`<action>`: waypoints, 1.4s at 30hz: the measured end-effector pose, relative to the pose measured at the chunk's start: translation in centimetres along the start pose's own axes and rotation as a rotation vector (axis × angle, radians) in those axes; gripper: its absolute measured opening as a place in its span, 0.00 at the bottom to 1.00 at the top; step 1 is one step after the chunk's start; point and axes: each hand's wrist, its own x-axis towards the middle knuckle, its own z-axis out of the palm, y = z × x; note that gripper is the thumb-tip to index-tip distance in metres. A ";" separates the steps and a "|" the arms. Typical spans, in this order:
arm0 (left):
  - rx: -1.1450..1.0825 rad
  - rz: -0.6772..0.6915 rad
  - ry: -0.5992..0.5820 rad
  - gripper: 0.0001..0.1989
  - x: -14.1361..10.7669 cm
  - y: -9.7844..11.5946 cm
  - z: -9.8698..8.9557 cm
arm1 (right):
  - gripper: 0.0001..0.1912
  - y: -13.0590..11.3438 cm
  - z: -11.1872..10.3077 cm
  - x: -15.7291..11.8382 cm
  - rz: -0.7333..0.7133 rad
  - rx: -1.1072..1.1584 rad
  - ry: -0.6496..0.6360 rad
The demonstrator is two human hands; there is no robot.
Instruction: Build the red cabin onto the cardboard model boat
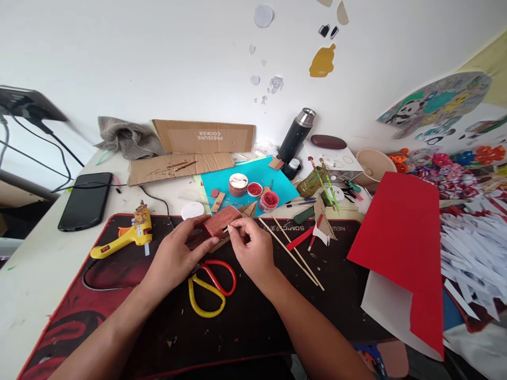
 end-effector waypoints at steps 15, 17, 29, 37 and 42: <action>0.069 0.062 0.033 0.36 -0.2 -0.3 0.2 | 0.06 0.2 0.2 0.0 -0.035 0.030 0.041; 0.072 0.064 0.032 0.36 -0.2 -0.4 0.3 | 0.06 0.1 0.1 -0.1 -0.029 0.034 0.041; 0.105 0.093 0.039 0.33 -0.2 -0.4 0.3 | 0.07 0.3 0.2 -0.2 0.015 0.032 0.035; 0.098 0.107 0.048 0.33 -0.2 -0.4 0.4 | 0.07 0.4 0.2 -0.3 0.015 0.029 0.053; 0.059 0.057 0.023 0.33 -0.2 -0.4 0.3 | 0.07 0.4 0.1 -0.2 -0.008 0.045 0.050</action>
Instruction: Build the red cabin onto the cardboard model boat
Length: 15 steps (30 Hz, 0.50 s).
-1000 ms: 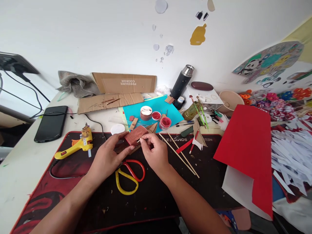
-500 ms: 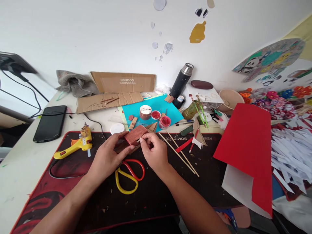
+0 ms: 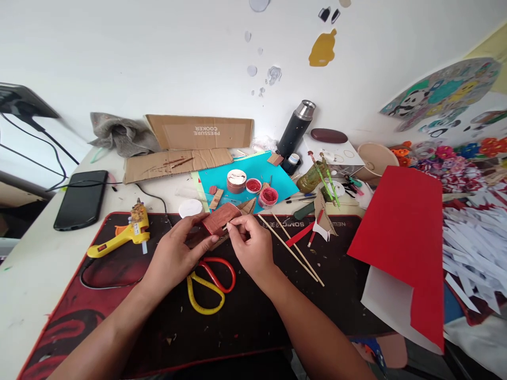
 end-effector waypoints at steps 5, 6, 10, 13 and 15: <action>-0.038 -0.055 -0.037 0.33 0.1 0.4 -0.1 | 0.08 -0.1 -0.1 0.0 -0.003 0.002 -0.005; -0.051 -0.066 -0.047 0.33 0.1 0.5 -0.1 | 0.07 -0.2 -0.2 0.0 -0.001 0.007 -0.004; -0.104 -0.100 -0.071 0.34 0.2 1.0 -0.2 | 0.07 -0.3 -0.2 0.0 0.014 0.024 -0.008; -0.115 -0.117 -0.077 0.33 0.2 1.2 -0.3 | 0.07 -0.2 -0.3 -0.1 0.029 0.023 -0.017; -0.111 -0.118 -0.074 0.34 0.3 1.2 -0.4 | 0.08 -0.2 -0.3 -0.1 0.030 0.022 -0.023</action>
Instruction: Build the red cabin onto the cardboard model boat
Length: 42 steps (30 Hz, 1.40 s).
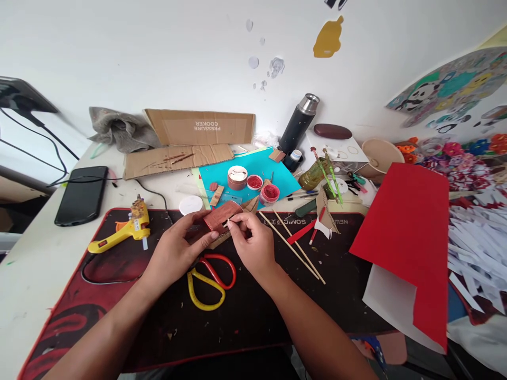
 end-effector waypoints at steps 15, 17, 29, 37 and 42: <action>0.022 0.039 0.014 0.35 0.1 -0.2 0.1 | 0.08 -0.3 -0.3 0.1 0.021 0.044 -0.007; 0.005 0.031 0.011 0.35 0.0 -0.2 0.1 | 0.08 -0.3 -0.3 0.2 0.024 0.053 -0.008; 0.107 0.101 0.069 0.34 -0.1 -0.3 0.3 | 0.07 0.1 -0.3 -0.2 0.005 0.014 -0.020; 0.216 0.229 0.117 0.30 -0.3 -0.6 0.4 | 0.07 0.1 -0.2 -0.1 0.019 -0.012 -0.013; 0.275 0.270 0.134 0.30 -0.3 -0.6 0.4 | 0.07 0.2 0.0 -0.1 -0.001 -0.020 0.005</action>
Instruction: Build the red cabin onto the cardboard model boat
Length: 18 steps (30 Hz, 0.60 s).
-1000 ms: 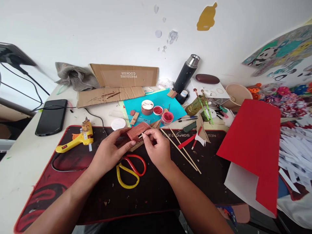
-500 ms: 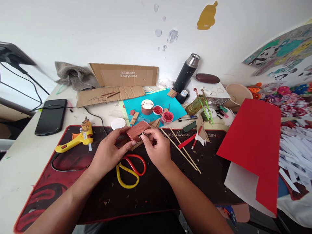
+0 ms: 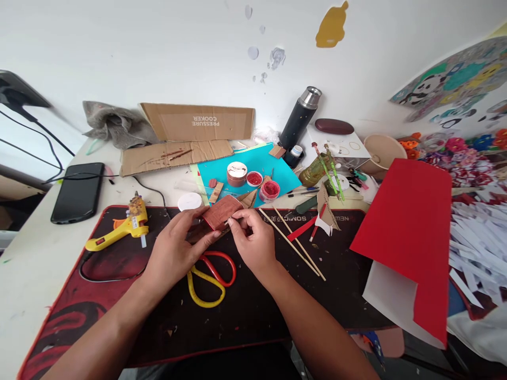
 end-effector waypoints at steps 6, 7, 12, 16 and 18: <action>-0.038 -0.037 -0.007 0.31 0.0 0.1 0.0 | 0.07 0.0 0.1 0.0 0.017 0.017 0.000; -0.060 -0.057 -0.017 0.31 0.1 0.1 0.0 | 0.07 0.0 0.0 0.0 0.022 0.029 -0.002; -0.174 -0.185 -0.061 0.32 0.3 0.0 -0.1 | 0.07 -0.3 -0.4 0.1 0.060 0.158 -0.018; -0.247 -0.224 -0.073 0.32 0.4 0.2 -0.2 | 0.08 -0.5 -0.8 0.2 0.136 0.256 -0.042; -0.256 -0.229 -0.080 0.32 0.4 0.2 -0.2 | 0.08 -0.6 -0.9 0.2 0.184 0.310 -0.055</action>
